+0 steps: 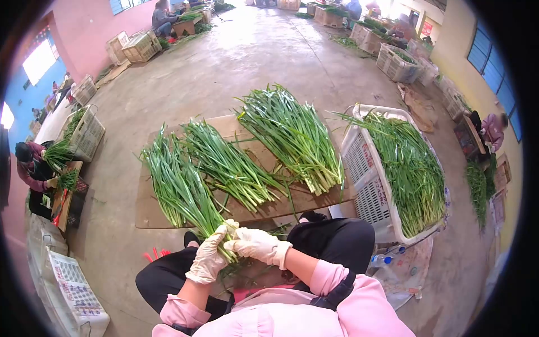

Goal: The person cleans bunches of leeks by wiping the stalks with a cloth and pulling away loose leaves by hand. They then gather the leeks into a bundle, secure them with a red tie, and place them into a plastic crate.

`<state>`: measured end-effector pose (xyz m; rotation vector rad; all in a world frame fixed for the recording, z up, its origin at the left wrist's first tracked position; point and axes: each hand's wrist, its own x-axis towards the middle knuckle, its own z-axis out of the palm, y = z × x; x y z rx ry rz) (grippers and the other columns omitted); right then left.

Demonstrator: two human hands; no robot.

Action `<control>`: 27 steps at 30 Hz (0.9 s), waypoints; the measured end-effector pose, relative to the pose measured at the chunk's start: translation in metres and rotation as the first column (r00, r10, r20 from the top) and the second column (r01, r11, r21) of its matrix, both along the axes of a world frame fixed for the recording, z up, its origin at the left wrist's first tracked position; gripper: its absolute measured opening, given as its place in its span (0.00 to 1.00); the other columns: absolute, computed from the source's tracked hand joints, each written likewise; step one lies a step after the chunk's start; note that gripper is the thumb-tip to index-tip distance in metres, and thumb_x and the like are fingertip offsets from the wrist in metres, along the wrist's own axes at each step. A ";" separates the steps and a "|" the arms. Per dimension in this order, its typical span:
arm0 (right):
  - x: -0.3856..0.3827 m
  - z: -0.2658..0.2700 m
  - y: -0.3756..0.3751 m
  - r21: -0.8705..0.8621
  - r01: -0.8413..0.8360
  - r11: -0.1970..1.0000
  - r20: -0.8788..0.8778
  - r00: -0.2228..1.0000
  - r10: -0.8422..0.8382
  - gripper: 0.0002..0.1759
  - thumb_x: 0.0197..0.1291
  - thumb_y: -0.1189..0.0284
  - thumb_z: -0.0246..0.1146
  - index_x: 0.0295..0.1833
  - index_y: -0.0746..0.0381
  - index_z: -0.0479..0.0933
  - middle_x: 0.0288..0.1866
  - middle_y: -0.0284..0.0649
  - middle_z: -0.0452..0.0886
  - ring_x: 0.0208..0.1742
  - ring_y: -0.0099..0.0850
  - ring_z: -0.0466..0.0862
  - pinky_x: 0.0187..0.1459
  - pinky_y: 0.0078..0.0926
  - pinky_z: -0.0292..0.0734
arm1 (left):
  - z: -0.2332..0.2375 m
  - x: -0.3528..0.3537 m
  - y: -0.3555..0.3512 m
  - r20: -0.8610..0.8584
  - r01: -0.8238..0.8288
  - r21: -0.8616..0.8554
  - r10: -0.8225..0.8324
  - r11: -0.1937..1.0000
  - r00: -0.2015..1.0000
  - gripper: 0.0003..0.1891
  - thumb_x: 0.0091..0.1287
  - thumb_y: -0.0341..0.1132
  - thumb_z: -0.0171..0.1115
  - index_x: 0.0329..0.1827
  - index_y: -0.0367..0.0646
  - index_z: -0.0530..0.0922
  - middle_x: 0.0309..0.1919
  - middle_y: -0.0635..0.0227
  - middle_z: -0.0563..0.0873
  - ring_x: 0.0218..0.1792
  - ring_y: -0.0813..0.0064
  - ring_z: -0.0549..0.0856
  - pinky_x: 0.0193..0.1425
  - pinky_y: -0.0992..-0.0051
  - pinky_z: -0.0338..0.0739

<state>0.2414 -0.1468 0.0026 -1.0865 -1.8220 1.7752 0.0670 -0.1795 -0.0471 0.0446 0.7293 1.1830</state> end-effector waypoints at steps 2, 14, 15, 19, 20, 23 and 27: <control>-0.008 -0.018 -0.004 -0.270 0.036 0.962 -0.100 0.993 -0.065 0.21 0.68 0.54 0.64 0.33 0.60 0.77 0.26 0.39 0.78 0.27 0.33 0.77 0.35 0.33 0.72 | -0.005 0.002 -0.002 0.030 0.051 0.024 -0.051 0.998 0.998 0.20 0.77 0.33 0.58 0.68 0.35 0.74 0.59 0.55 0.84 0.59 0.61 0.84 0.65 0.61 0.80; 0.004 0.003 0.007 -0.026 0.103 0.994 0.193 0.977 -0.096 0.27 0.70 0.47 0.57 0.34 0.61 0.80 0.32 0.48 0.84 0.34 0.46 0.84 0.35 0.39 0.75 | -0.011 0.002 0.000 -0.044 0.020 0.017 -0.019 1.000 0.999 0.21 0.77 0.35 0.59 0.69 0.36 0.75 0.61 0.59 0.84 0.59 0.64 0.85 0.63 0.66 0.81; 0.007 -0.022 0.006 -0.072 0.119 0.990 0.177 0.979 -0.105 0.21 0.69 0.52 0.59 0.36 0.59 0.81 0.34 0.46 0.86 0.36 0.44 0.85 0.36 0.37 0.76 | -0.004 0.003 0.000 -0.035 0.042 0.061 -0.040 0.997 0.999 0.20 0.76 0.35 0.60 0.67 0.35 0.76 0.60 0.59 0.85 0.59 0.64 0.85 0.63 0.66 0.81; 0.031 0.018 -0.010 0.257 -0.321 0.911 0.635 0.767 0.092 0.19 0.68 0.57 0.56 0.38 0.61 0.82 0.37 0.50 0.87 0.40 0.46 0.88 0.43 0.46 0.81 | -0.003 -0.014 0.002 -0.048 -0.063 -0.082 0.059 0.995 0.997 0.18 0.77 0.35 0.60 0.64 0.37 0.78 0.60 0.58 0.85 0.58 0.60 0.86 0.64 0.64 0.80; 0.041 0.004 -0.017 0.027 -0.336 0.941 0.765 0.613 0.197 0.19 0.65 0.57 0.56 0.45 0.59 0.85 0.46 0.50 0.87 0.45 0.46 0.88 0.48 0.45 0.83 | 0.000 -0.018 0.004 -0.066 -0.076 -0.079 0.071 0.994 0.995 0.18 0.77 0.35 0.59 0.66 0.37 0.77 0.62 0.57 0.84 0.60 0.59 0.85 0.66 0.63 0.78; 0.065 -0.027 -0.036 -0.341 -0.581 0.739 0.840 0.165 0.517 0.27 0.61 0.52 0.58 0.59 0.55 0.84 0.60 0.49 0.84 0.57 0.43 0.86 0.58 0.41 0.80 | 0.006 -0.025 0.007 -0.080 -0.085 -0.040 0.081 0.996 0.993 0.20 0.77 0.35 0.58 0.69 0.38 0.75 0.65 0.57 0.82 0.65 0.58 0.82 0.70 0.62 0.75; 0.050 0.002 -0.013 -0.220 -0.528 0.820 0.810 0.370 0.455 0.31 0.63 0.43 0.57 0.57 0.55 0.84 0.58 0.50 0.84 0.53 0.44 0.86 0.54 0.39 0.80 | -0.005 -0.020 0.008 -0.006 -0.069 -0.015 0.069 0.997 0.998 0.20 0.77 0.35 0.59 0.69 0.39 0.75 0.65 0.58 0.82 0.64 0.59 0.82 0.64 0.62 0.79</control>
